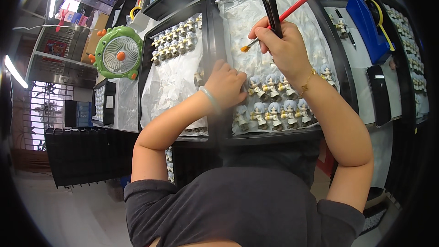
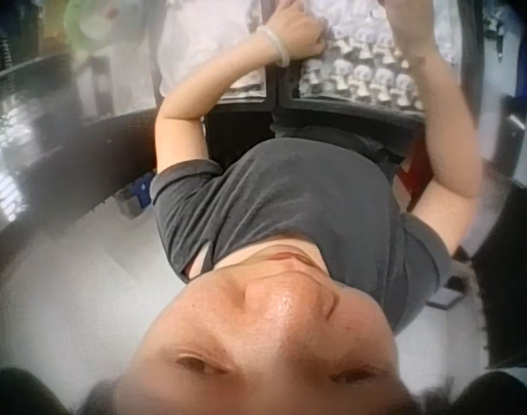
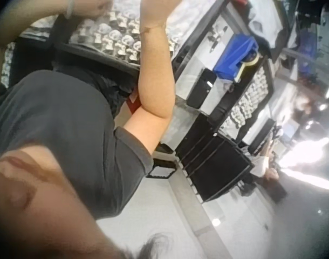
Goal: The person uses a craft knife to trim excess material from a small figurine, then uses a paintbrush to apply paint to the figurine's hair. They repeat this process on multiple figurines, picking them up from a tray, working on them, and placing them back down.
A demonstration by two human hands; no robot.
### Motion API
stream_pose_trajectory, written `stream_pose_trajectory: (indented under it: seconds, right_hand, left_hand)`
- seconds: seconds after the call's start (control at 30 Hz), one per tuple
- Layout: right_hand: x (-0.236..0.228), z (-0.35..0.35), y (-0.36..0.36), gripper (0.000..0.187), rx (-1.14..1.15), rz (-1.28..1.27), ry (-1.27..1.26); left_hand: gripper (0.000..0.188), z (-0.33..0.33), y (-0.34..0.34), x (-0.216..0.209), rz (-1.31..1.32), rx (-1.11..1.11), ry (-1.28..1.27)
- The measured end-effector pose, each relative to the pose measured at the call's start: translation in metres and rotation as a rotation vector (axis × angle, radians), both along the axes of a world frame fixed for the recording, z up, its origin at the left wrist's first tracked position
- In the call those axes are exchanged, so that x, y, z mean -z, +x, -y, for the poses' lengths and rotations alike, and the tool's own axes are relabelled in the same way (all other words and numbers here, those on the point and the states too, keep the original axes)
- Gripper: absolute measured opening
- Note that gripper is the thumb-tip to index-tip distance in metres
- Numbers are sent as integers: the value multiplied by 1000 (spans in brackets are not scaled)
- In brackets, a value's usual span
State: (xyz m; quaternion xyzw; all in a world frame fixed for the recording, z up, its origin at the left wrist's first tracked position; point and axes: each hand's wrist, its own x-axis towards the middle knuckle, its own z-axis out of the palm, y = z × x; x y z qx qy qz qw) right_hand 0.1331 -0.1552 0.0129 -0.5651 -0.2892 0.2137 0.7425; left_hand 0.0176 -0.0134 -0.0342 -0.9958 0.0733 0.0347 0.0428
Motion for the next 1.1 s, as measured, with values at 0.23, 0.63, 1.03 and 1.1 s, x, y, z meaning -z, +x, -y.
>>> stream_pose_trajectory:
  seconds: [0.23,0.63,1.03,1.1]
  right_hand:
    - [5,-1,1,15,5,24,16]
    - [7,-1,4,18,27,75,-5]
    - [5,-2,-2,18,13,50,-71]
    - [6,-2,-1,18,4,58,-77]
  left_hand:
    - [41,14,-18,-15,25,-58,-26]
    - [53,-7,-18,-63,87,-30,-621]
    - [68,-23,-51,-57,20,72,-1653]
    - [68,-24,-53,-57,41,72,-1620]
